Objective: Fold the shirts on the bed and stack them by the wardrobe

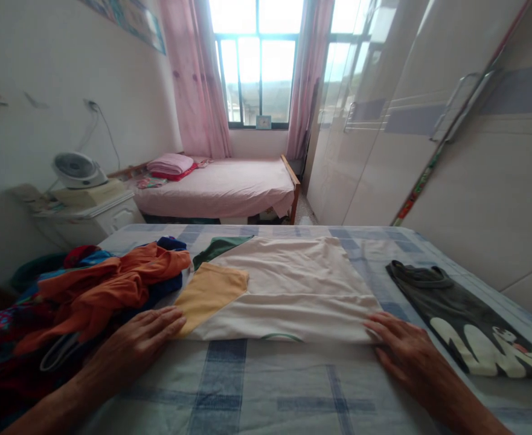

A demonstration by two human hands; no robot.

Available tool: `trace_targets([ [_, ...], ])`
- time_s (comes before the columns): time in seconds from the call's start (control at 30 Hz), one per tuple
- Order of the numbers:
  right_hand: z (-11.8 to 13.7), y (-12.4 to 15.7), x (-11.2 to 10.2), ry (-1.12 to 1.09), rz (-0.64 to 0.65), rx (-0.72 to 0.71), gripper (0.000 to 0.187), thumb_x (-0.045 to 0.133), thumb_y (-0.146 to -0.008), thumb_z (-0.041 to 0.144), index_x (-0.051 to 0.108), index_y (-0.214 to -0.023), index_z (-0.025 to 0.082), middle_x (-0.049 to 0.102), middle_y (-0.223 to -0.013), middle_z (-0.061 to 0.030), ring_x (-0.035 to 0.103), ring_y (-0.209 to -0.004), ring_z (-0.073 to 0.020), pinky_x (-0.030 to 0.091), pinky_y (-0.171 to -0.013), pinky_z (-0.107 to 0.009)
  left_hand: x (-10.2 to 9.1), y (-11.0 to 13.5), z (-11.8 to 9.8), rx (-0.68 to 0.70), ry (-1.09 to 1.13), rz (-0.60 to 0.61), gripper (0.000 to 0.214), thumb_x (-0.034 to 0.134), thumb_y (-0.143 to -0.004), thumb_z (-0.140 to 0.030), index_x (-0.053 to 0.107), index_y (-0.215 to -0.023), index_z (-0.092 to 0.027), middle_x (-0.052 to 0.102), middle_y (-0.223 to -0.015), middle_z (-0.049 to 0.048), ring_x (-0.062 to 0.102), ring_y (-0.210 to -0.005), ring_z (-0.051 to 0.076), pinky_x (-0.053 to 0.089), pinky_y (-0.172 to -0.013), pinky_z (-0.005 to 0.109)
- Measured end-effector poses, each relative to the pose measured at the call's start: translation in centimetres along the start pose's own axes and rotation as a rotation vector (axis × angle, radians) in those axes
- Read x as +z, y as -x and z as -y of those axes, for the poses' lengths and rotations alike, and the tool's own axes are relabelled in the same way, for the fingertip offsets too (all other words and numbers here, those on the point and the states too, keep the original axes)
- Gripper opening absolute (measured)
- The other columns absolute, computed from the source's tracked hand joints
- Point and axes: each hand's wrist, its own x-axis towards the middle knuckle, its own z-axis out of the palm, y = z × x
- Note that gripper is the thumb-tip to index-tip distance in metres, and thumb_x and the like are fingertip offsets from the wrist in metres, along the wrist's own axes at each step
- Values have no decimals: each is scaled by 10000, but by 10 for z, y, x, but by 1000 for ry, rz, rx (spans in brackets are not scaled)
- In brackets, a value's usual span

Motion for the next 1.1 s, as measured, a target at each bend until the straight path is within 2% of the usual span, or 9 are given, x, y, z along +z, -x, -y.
trace_targets([
  [0.13,-6,-8,-5,175,-156,-60,253,447,-847,314,657,-977,256,677,-1055,-47,604,-1030,-254,443,-869,-439,-8,-14,-2,-52,-117,-61,341,380,-852,-31,647,-1021,-156,701,-965,94,658,-856,207,526,-746,334],
  [0.27,-9,-9,-24,193,-246,-16,284,406,-877,351,637,-994,233,666,-1065,-57,577,-1072,-262,408,-917,-451,-30,-16,-2,-37,-191,-160,301,400,-876,-101,629,-1069,-138,700,-989,103,659,-848,222,522,-730,358],
  [0.47,-4,10,-37,45,-97,-14,301,474,-829,413,650,-1039,290,659,-1113,-37,582,-1081,-273,485,-853,-440,-50,0,-17,-25,-37,2,244,499,-862,-249,639,-1060,-216,695,-1027,55,642,-941,218,522,-794,346],
  [0.57,36,-4,-48,-100,-37,65,425,416,-874,429,535,-1253,275,536,-1314,-51,490,-1209,-246,445,-957,-418,-51,-15,-33,-109,100,73,349,511,-859,-376,594,-1167,-234,634,-1183,61,584,-1088,228,506,-887,354],
  [0.67,100,-39,-53,-199,57,-3,493,366,-909,441,399,-1374,281,378,-1446,-28,285,-1351,-226,296,-1079,-446,-38,-49,-47,-112,191,71,340,416,-908,-302,581,-1194,-224,571,-1279,70,505,-1201,223,446,-985,378],
  [0.77,159,-72,-38,-264,191,-185,505,320,-931,439,332,-1412,283,276,-1493,-10,174,-1388,-201,221,-1111,-433,-11,-79,-53,-66,246,67,342,398,-906,-229,584,-1192,-216,504,-1351,76,399,-1294,226,368,-1056,402],
  [0.83,178,-85,-19,-261,232,-264,533,308,-932,458,283,-1433,278,234,-1506,-18,143,-1394,-196,175,-1123,-435,9,-87,-52,-93,249,86,363,417,-904,-261,552,-1239,-218,435,-1409,86,325,-1338,244,318,-1082,433],
  [0.93,165,-86,12,-193,241,-264,567,313,-917,505,266,-1437,283,224,-1505,-38,153,-1391,-217,158,-1118,-461,30,-84,-45,-204,220,167,495,424,-894,-437,448,-1343,-231,317,-1476,111,239,-1369,300,250,-1089,503],
  [1.1,68,-53,36,70,214,84,583,277,-908,507,332,-1417,228,261,-1488,-65,232,-1369,-237,229,-1093,-464,35,-75,-42,-272,206,234,633,354,-860,-602,377,-1389,-255,259,-1500,98,194,-1382,306,166,-1105,502],
])
